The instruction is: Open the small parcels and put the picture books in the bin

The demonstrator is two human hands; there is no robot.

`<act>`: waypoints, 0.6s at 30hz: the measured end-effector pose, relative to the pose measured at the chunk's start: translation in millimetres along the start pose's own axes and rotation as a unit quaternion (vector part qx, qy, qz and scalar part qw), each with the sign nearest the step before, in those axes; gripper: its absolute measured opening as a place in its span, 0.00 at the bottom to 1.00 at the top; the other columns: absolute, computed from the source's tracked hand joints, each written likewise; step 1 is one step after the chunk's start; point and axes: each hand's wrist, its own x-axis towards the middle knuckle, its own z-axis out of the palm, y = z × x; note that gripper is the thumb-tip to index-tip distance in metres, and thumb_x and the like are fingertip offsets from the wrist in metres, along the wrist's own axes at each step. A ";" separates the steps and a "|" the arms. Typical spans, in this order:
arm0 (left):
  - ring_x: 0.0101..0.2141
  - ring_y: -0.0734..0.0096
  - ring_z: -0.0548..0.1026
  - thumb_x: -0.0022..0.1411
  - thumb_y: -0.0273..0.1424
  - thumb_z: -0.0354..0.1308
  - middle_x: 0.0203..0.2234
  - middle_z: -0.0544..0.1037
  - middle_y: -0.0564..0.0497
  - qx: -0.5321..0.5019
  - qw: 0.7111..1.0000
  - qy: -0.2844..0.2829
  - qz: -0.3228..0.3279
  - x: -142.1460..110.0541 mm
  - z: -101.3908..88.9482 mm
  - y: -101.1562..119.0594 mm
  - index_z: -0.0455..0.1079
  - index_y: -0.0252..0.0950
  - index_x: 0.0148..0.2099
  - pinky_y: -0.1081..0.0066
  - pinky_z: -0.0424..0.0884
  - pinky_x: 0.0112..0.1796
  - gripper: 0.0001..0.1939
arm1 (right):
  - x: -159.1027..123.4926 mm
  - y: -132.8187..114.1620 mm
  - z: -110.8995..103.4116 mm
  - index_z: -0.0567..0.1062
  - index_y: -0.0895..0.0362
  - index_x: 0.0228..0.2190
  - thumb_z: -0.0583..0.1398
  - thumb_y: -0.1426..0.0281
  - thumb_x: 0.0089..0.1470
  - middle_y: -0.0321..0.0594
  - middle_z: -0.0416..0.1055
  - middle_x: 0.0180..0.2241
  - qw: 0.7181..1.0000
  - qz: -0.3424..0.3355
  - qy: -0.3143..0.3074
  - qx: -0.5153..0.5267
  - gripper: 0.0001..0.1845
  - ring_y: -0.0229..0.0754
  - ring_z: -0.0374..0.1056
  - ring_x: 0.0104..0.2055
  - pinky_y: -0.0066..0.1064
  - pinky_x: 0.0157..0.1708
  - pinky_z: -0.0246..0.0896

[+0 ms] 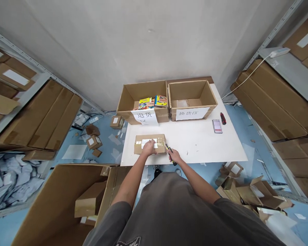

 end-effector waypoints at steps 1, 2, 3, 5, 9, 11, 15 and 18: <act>0.51 0.45 0.76 0.36 0.39 0.81 0.50 0.75 0.41 0.001 1.000 0.003 0.001 -0.3 0.9 -0.3 0.63 0.40 0.53 0.61 0.70 0.48 0.44 | 3.5 -3.5 -4.5 0.68 0.54 0.32 0.50 0.55 0.71 0.31 0.72 0.21 1.000 -0.012 0.004 -0.024 0.20 0.34 0.69 0.17 0.21 0.22 0.59; 0.52 0.45 0.76 0.36 0.38 0.81 0.49 0.75 0.41 0.001 1.000 0.008 0.005 -0.7 1.6 -0.6 0.63 0.40 0.53 0.61 0.70 0.49 0.44 | 8.0 -8.3 -9.0 0.69 0.55 0.33 0.50 0.56 0.71 0.32 0.74 0.23 0.998 -0.022 0.004 -0.051 0.20 0.33 0.70 0.18 0.21 0.23 0.60; 0.52 0.44 0.75 0.37 0.38 0.81 0.49 0.75 0.40 0.002 1.000 0.013 0.012 -1.3 2.1 -0.8 0.63 0.39 0.53 0.61 0.70 0.49 0.44 | 13.1 -14.2 -13.4 0.70 0.55 0.35 0.49 0.56 0.72 0.32 0.75 0.25 0.996 -0.027 -0.002 -0.086 0.20 0.33 0.71 0.20 0.21 0.25 0.61; 0.55 0.44 0.73 0.37 0.38 0.81 0.48 0.76 0.40 0.002 0.999 0.022 0.027 -2.9 2.8 -1.2 0.63 0.39 0.53 0.60 0.69 0.51 0.43 | 24.2 -28.0 -22.0 0.72 0.55 0.39 0.49 0.56 0.72 0.35 0.77 0.28 0.983 -0.027 -0.020 -0.178 0.19 0.35 0.73 0.23 0.23 0.28 0.62; 0.57 0.44 0.72 0.37 0.38 0.81 0.51 0.75 0.40 0.001 0.999 0.033 0.042 -6.0 2.7 -2.2 0.63 0.40 0.52 0.59 0.68 0.52 0.42 | 41.2 -53.8 -41.5 0.77 0.55 0.42 0.52 0.50 0.70 0.47 0.81 0.40 0.920 -0.038 -0.017 -0.390 0.24 0.46 0.78 0.40 0.28 0.35 0.63; 0.57 0.44 0.72 0.37 0.38 0.81 0.52 0.75 0.39 0.000 0.998 0.038 0.043 -6.7 2.1 -2.5 0.63 0.40 0.53 0.59 0.68 0.52 0.43 | 44.9 -62.8 -52.1 0.79 0.55 0.42 0.52 0.46 0.68 0.52 0.80 0.45 0.891 -0.043 -0.020 -0.452 0.28 0.51 0.76 0.47 0.30 0.38 0.63; 0.58 0.43 0.71 0.37 0.40 0.81 0.51 0.75 0.38 0.002 0.999 0.031 0.039 -7.5 -0.5 -1.7 0.63 0.40 0.55 0.59 0.67 0.53 0.45 | 44.0 -72.6 -66.2 0.80 0.56 0.41 0.49 0.41 0.66 0.50 0.81 0.40 0.880 -0.021 -0.066 -0.469 0.34 0.49 0.77 0.40 0.30 0.36 0.62; 0.60 0.43 0.70 0.37 0.39 0.82 0.52 0.75 0.37 0.000 0.999 0.027 0.039 -8.7 -2.5 -0.5 0.62 0.39 0.55 0.59 0.67 0.54 0.45 | 38.0 -71.4 -65.9 0.79 0.56 0.41 0.46 0.39 0.67 0.46 0.80 0.32 0.895 0.001 -0.088 -0.436 0.37 0.44 0.76 0.30 0.29 0.32 0.60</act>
